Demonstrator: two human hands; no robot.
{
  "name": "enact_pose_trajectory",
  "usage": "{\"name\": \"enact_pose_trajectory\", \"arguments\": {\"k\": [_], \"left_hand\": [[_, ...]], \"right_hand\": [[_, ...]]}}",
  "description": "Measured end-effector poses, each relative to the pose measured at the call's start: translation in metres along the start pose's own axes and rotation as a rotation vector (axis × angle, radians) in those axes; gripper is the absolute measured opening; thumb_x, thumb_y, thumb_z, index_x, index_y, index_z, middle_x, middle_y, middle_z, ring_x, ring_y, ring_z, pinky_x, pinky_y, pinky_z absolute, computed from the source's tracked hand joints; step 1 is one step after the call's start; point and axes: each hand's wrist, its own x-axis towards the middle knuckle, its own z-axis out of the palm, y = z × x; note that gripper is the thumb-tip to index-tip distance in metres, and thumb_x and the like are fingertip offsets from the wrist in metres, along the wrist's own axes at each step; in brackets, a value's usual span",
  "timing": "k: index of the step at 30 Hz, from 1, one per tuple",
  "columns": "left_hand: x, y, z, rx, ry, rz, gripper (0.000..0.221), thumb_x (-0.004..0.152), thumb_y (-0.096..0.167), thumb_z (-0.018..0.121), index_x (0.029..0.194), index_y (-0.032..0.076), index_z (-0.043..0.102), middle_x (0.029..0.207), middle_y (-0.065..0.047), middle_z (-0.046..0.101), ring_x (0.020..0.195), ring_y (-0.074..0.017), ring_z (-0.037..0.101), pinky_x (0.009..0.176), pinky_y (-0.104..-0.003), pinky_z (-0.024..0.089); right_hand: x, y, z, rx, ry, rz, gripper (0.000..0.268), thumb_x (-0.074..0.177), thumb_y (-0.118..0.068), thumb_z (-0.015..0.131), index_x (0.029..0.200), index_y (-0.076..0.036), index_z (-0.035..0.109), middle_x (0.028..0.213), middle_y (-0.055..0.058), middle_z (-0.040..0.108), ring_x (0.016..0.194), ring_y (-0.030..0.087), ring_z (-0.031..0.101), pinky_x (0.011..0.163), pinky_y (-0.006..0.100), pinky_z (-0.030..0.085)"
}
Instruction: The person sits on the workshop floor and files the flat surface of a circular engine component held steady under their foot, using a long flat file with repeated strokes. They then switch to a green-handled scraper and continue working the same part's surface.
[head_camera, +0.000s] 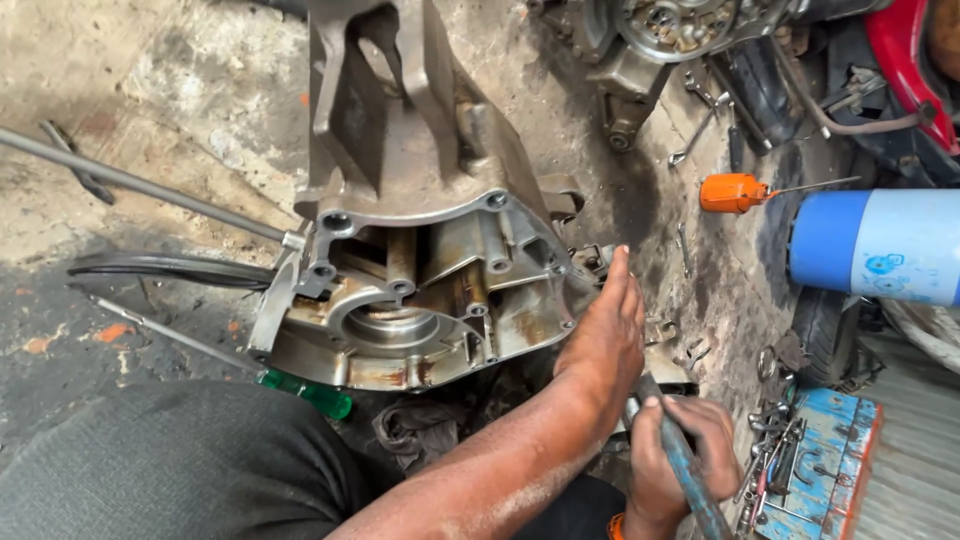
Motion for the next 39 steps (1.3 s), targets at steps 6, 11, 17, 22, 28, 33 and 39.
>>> {"name": "enact_pose_trajectory", "arguments": {"k": [6,11,17,22,28,33,39], "left_hand": [[-0.007,-0.010,-0.011,-0.002,-0.067,0.049,0.078,0.098,0.054,0.050,0.156,0.004,0.036,0.166,-0.021,0.024,0.152,-0.0408,0.018,0.112,-0.075,0.000],[0.006,-0.006,-0.011,-0.010,-0.048,0.067,0.073,0.100,0.049,0.051,0.156,0.005,0.037,0.166,-0.020,0.027,0.153,-0.0419,0.019,0.113,-0.075,0.001],[0.009,-0.004,-0.012,-0.045,-0.043,0.044,0.069,0.101,0.048,0.049,0.153,0.005,0.042,0.165,-0.022,0.030,0.153,-0.0436,0.021,0.114,-0.075,0.002],[0.018,0.000,-0.007,-0.001,-0.008,0.020,0.072,0.098,0.046,0.051,0.154,0.002,0.039,0.163,-0.023,0.030,0.150,-0.0436,0.022,0.112,-0.074,0.003],[0.016,-0.004,-0.010,0.004,-0.062,0.032,0.079,0.097,0.054,0.052,0.155,0.003,0.036,0.163,-0.024,0.029,0.151,-0.0452,0.021,0.112,-0.074,0.003],[0.015,-0.003,-0.010,0.005,-0.058,0.044,0.080,0.098,0.056,0.049,0.155,0.003,0.036,0.164,-0.026,0.027,0.150,-0.0449,0.020,0.112,-0.073,0.001],[0.015,-0.005,-0.011,-0.012,-0.066,0.055,0.081,0.099,0.057,0.050,0.156,0.003,0.035,0.163,-0.025,0.028,0.151,-0.0452,0.020,0.112,-0.074,0.001]], "right_hand": [[0.011,0.004,0.005,-0.047,0.031,-0.048,0.014,0.082,0.010,0.074,0.088,0.001,0.064,0.083,0.015,0.069,0.077,0.028,0.069,0.076,0.034,0.057],[0.013,0.002,0.008,-0.035,-0.039,-0.098,0.016,0.077,0.008,0.074,0.083,-0.002,0.064,0.082,0.013,0.068,0.076,0.028,0.070,0.073,0.036,0.057],[0.019,-0.003,0.006,-0.010,-0.016,-0.104,0.016,0.077,0.010,0.074,0.081,-0.001,0.062,0.079,0.012,0.067,0.072,0.027,0.068,0.068,0.035,0.056],[0.019,0.005,0.005,-0.010,0.044,-0.064,0.017,0.081,0.011,0.072,0.084,-0.001,0.060,0.082,0.012,0.067,0.072,0.026,0.069,0.072,0.034,0.057],[0.017,0.008,0.007,0.036,0.031,0.015,0.016,0.080,0.011,0.072,0.086,0.000,0.062,0.084,0.013,0.068,0.073,0.024,0.071,0.070,0.031,0.057],[0.015,0.010,0.008,0.043,0.024,0.082,0.015,0.078,0.012,0.072,0.084,0.001,0.063,0.082,0.013,0.068,0.070,0.021,0.070,0.069,0.030,0.056],[0.014,0.010,0.008,0.070,0.002,0.100,0.016,0.078,0.012,0.072,0.086,0.002,0.063,0.084,0.013,0.067,0.073,0.021,0.069,0.071,0.029,0.055]]}}
